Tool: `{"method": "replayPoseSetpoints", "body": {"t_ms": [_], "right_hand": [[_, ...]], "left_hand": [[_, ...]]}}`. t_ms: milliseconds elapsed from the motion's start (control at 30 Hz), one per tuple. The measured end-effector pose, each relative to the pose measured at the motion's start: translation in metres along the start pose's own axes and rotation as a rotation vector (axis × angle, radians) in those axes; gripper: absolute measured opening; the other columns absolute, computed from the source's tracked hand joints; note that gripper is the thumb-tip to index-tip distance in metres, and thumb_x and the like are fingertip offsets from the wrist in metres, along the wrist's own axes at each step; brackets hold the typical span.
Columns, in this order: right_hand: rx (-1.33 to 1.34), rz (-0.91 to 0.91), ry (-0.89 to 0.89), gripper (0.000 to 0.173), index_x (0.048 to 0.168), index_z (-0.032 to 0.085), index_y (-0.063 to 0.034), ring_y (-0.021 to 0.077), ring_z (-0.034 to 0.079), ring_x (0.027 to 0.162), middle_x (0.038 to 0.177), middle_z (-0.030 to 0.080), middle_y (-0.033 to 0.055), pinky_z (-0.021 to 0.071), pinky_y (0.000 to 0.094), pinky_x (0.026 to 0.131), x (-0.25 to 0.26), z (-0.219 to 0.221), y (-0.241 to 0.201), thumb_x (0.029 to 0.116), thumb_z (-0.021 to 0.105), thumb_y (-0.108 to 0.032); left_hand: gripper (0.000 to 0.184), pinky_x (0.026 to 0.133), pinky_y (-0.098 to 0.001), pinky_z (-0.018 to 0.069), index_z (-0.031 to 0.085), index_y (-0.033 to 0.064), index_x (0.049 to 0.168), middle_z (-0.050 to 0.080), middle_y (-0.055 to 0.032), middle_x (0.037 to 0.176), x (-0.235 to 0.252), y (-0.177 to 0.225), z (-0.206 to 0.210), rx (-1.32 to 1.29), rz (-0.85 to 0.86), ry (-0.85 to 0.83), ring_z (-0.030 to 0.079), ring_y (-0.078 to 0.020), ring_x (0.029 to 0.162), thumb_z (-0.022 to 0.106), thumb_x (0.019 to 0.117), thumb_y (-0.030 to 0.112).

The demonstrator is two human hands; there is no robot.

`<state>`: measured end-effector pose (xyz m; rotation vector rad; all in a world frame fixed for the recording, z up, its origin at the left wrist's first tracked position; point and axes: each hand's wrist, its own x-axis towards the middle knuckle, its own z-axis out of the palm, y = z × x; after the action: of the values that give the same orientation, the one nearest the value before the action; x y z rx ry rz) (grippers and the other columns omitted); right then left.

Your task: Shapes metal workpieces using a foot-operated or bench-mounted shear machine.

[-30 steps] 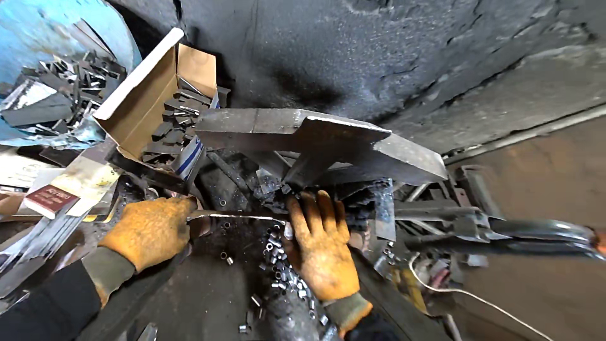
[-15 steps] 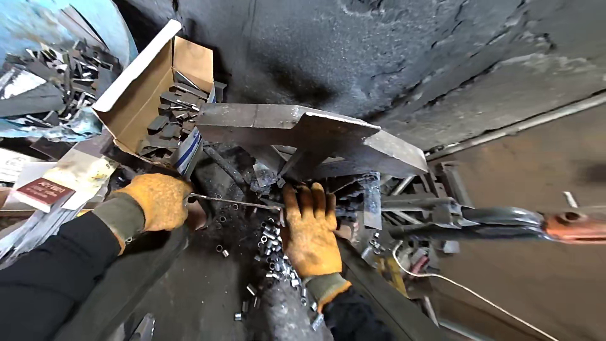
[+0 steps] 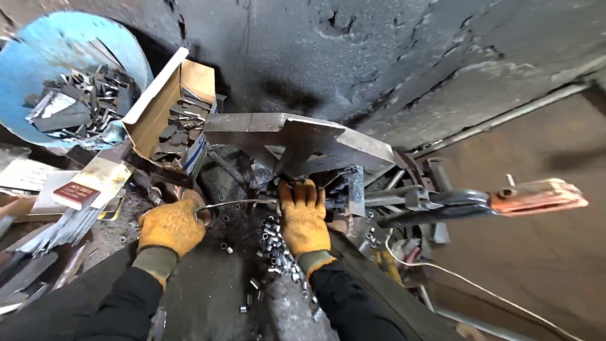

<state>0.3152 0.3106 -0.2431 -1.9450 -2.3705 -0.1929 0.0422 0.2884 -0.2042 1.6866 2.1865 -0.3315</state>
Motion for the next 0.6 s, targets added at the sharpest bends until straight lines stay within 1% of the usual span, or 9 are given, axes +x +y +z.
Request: {"method": "replayPoseSetpoints", "body": {"t_ms": [133,267,367,433,467,500,533,567,600], "right_hand": [[0.03,-0.002,-0.002,0.072,0.155,0.045,-0.026,0.0434,0.031,0.15,0.157,0.045,0.0158,0.0192,0.0695,0.121,0.0,-0.001,0.0,0.0885,0.071,-0.024],[0.031,-0.002,-0.014,0.072,0.156,0.043,-0.0257,0.0432,0.029,0.152,0.159,0.043,0.0168,0.0176,0.0693,0.122,-0.002,-0.001,0.0,0.0894,0.07,-0.024],[0.041,0.004,-0.005,0.074,0.157,0.042,-0.0256,0.0429,0.029,0.152,0.159,0.043,0.0167,0.0166,0.0693,0.122,0.001,-0.001,0.001,0.0883,0.071,-0.029],[0.066,-0.007,0.009,0.079,0.158,0.04,-0.0233,0.0429,0.026,0.153,0.161,0.04,0.0171,0.0163,0.0693,0.122,-0.005,-0.008,0.003,0.0879,0.07,-0.042],[0.085,-0.025,0.045,0.079,0.158,0.041,-0.0215,0.0411,0.027,0.153,0.161,0.039,0.0166,0.0188,0.0677,0.122,-0.014,-0.013,0.001,0.0895,0.065,-0.052],[0.122,-0.051,0.097,0.077,0.155,0.045,-0.02,0.0375,0.032,0.151,0.16,0.042,0.0154,0.0247,0.0639,0.122,-0.027,-0.02,-0.003,0.0906,0.062,-0.058],[0.187,-0.084,0.155,0.07,0.149,0.054,-0.0187,0.032,0.043,0.146,0.154,0.05,0.0127,0.0345,0.0583,0.12,-0.046,-0.025,-0.011,0.0921,0.062,-0.058],[0.282,-0.11,0.175,0.059,0.139,0.064,-0.0188,0.0262,0.055,0.136,0.144,0.061,0.0088,0.0462,0.0527,0.112,-0.068,-0.03,-0.019,0.0938,0.062,-0.056],[0.425,-0.105,0.121,0.048,0.13,0.071,-0.0205,0.0191,0.063,0.127,0.134,0.068,0.0029,0.0528,0.0472,0.105,-0.085,-0.034,-0.029,0.0962,0.061,-0.053]], "left_hand": [[0.034,0.081,-0.0674,0.0524,0.071,0.0201,0.111,0.075,-0.0121,0.101,-0.018,0.009,0.009,-0.052,-0.102,-0.016,0.071,-0.0381,0.096,0.064,0.0885,0.046],[0.035,0.083,-0.0654,0.0528,0.071,0.0207,0.112,0.075,-0.0119,0.104,-0.025,0.013,0.011,-0.065,-0.139,-0.023,0.071,-0.0367,0.099,0.063,0.0896,0.046],[0.035,0.083,-0.0659,0.0531,0.071,0.0196,0.114,0.074,-0.0123,0.106,-0.011,0.003,0.003,-0.024,-0.039,-0.04,0.071,-0.0375,0.1,0.063,0.0902,0.044],[0.035,0.083,-0.0661,0.0532,0.07,0.0236,0.119,0.074,-0.0098,0.108,0.001,-0.005,-0.005,0.021,0.056,-0.064,0.07,-0.0361,0.101,0.062,0.0912,0.043],[0.035,0.083,-0.0657,0.0535,0.069,0.0257,0.121,0.074,-0.0088,0.108,0.006,-0.008,-0.011,0.045,0.093,-0.068,0.071,-0.0352,0.1,0.062,0.091,0.043],[0.034,0.08,-0.0643,0.054,0.069,0.027,0.12,0.074,-0.0076,0.106,0.01,-0.01,-0.019,0.069,0.123,-0.049,0.071,-0.0339,0.098,0.063,0.0903,0.042],[0.034,0.079,-0.0632,0.0545,0.07,0.0281,0.119,0.074,-0.0065,0.105,0.013,-0.012,-0.025,0.078,0.145,-0.024,0.071,-0.0325,0.096,0.064,0.0892,0.042],[0.034,0.078,-0.0623,0.0548,0.07,0.0285,0.119,0.074,-0.0055,0.104,0.014,-0.014,-0.03,0.066,0.165,-0.008,0.071,-0.0311,0.095,0.065,0.0883,0.042],[0.033,0.079,-0.0614,0.0549,0.071,0.0282,0.12,0.074,-0.0051,0.105,0.013,-0.014,-0.034,0.015,0.186,-0.016,0.071,-0.0299,0.095,0.065,0.089,0.04]]}}
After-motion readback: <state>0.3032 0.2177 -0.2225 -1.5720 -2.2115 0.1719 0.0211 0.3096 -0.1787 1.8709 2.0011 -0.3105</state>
